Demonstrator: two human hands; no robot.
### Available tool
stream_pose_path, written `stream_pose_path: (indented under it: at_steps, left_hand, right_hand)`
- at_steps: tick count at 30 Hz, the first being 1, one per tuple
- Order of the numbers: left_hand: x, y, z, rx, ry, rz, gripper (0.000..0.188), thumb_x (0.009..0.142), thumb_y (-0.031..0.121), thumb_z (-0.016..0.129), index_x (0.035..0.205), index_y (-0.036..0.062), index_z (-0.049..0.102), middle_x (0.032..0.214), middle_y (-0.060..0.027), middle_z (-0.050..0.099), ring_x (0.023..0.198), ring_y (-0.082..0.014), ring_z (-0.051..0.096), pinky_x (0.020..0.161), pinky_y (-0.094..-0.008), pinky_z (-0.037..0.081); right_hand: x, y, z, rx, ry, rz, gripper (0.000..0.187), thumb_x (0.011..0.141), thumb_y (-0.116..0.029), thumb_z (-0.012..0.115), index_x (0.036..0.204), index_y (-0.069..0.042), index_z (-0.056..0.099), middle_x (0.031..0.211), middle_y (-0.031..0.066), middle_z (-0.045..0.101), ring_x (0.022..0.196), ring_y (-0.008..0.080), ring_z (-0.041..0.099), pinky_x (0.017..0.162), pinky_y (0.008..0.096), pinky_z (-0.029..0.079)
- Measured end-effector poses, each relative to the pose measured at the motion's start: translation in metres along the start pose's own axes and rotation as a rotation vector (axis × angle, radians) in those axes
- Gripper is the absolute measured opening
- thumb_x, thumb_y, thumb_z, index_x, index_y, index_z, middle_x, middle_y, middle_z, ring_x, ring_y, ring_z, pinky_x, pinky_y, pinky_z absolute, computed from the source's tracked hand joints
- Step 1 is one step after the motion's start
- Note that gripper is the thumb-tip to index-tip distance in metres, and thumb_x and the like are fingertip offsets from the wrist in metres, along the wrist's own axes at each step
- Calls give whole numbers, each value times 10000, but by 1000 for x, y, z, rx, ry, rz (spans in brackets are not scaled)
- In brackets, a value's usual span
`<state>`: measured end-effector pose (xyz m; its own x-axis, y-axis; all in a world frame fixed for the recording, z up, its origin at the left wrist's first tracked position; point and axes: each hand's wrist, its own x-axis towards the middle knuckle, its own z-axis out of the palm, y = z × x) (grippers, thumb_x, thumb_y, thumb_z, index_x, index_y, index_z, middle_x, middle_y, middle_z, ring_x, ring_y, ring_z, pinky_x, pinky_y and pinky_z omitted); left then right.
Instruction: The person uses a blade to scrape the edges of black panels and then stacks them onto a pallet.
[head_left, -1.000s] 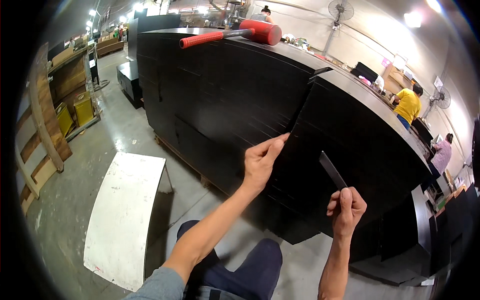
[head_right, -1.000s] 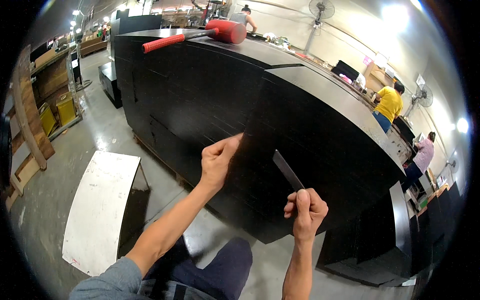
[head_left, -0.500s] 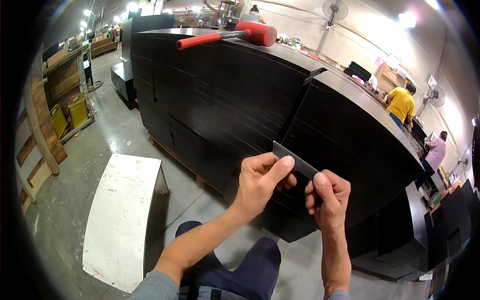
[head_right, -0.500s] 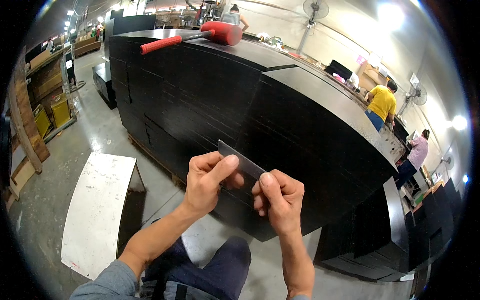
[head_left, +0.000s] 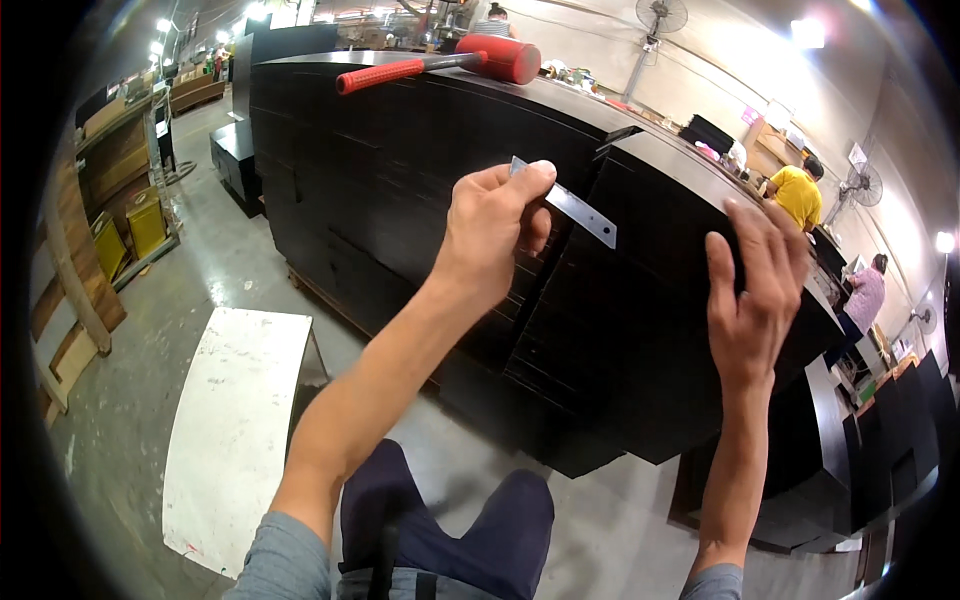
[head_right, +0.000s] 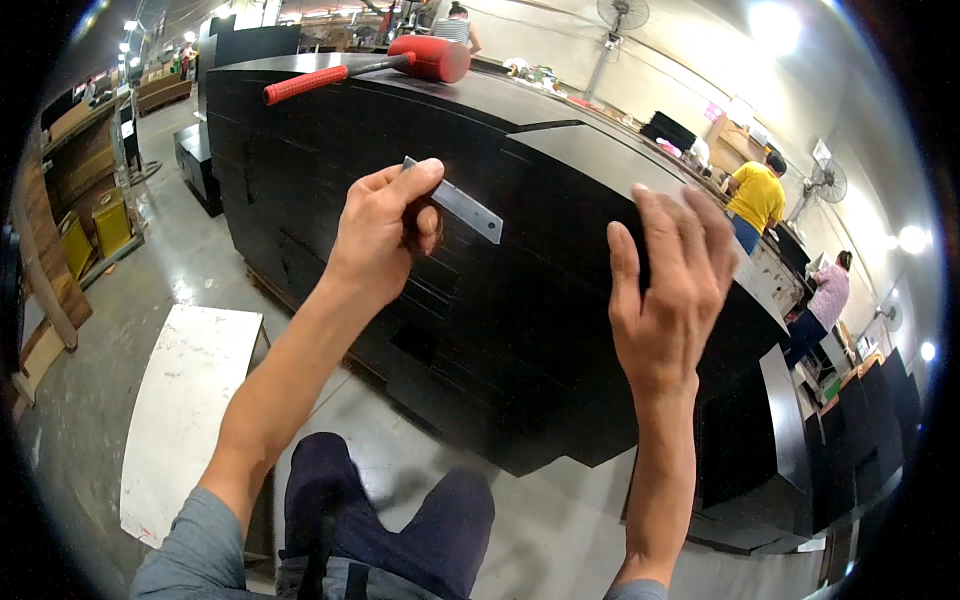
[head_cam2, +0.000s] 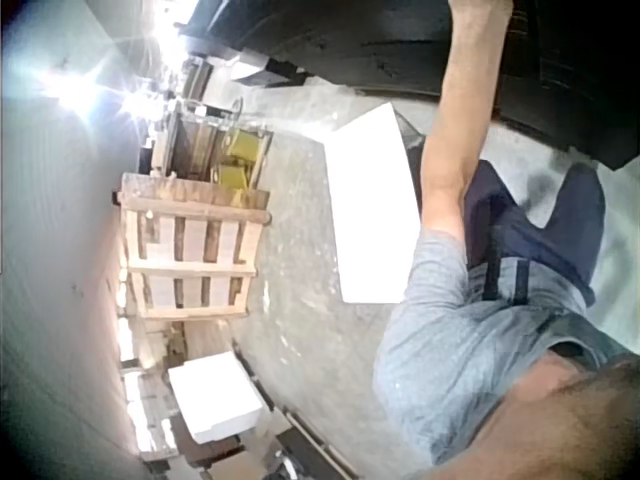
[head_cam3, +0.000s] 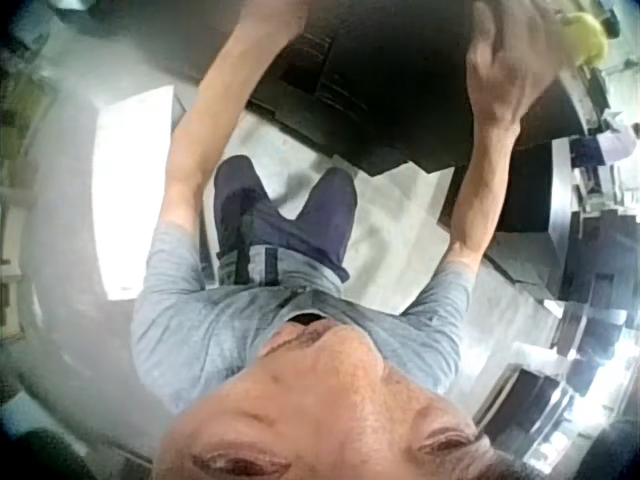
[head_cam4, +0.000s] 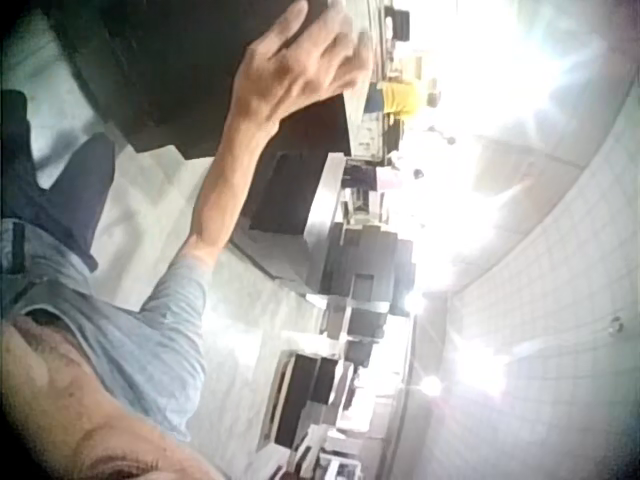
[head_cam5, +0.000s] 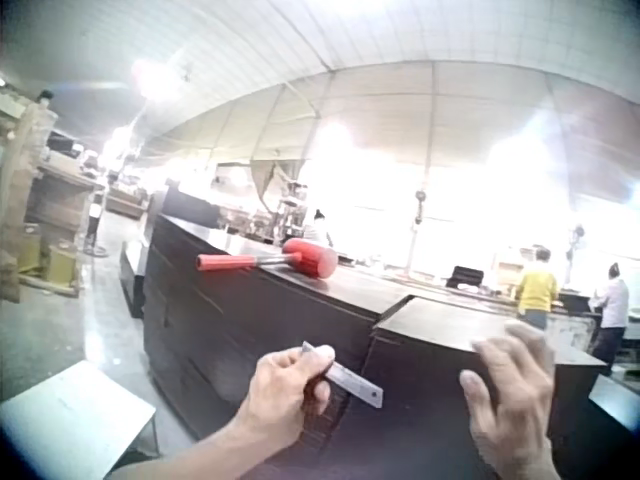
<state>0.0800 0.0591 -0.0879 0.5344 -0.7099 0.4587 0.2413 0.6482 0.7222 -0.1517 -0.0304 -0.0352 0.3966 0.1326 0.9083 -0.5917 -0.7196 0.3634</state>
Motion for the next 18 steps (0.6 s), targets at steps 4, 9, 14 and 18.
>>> stream_pose_path:
  at_steps: [4,9,14,18]
  left_hand:
    - [9,1,3,21,-62,-1,266,959,260,692,750,125,598,553,7,563,480,-91,519,487,-245,416]
    - [19,2,10,86,-135,-23,266,961,270,690,759,126,593,554,12,545,477,-93,494,498,-250,410]
    - [29,7,16,131,-147,-13,272,957,278,694,759,121,594,553,16,535,482,-86,484,500,-248,410]
    - [33,4,16,153,-143,11,281,962,287,691,755,122,599,555,16,538,482,-81,488,493,-246,407]
  right_hand:
    - [-11,11,15,-12,43,23,306,936,-163,705,1236,-105,720,1140,80,725,1062,244,643,991,359,417]
    - [-13,10,25,-5,122,47,281,918,-126,721,1198,-111,745,1106,52,747,1016,205,649,944,332,414]
    - [-13,13,24,6,134,44,286,912,-136,733,1197,-114,749,1105,50,755,1003,195,648,940,327,413]
    - [-11,12,24,17,113,36,289,913,-135,734,1201,-116,747,1113,48,757,1008,196,649,935,325,414]
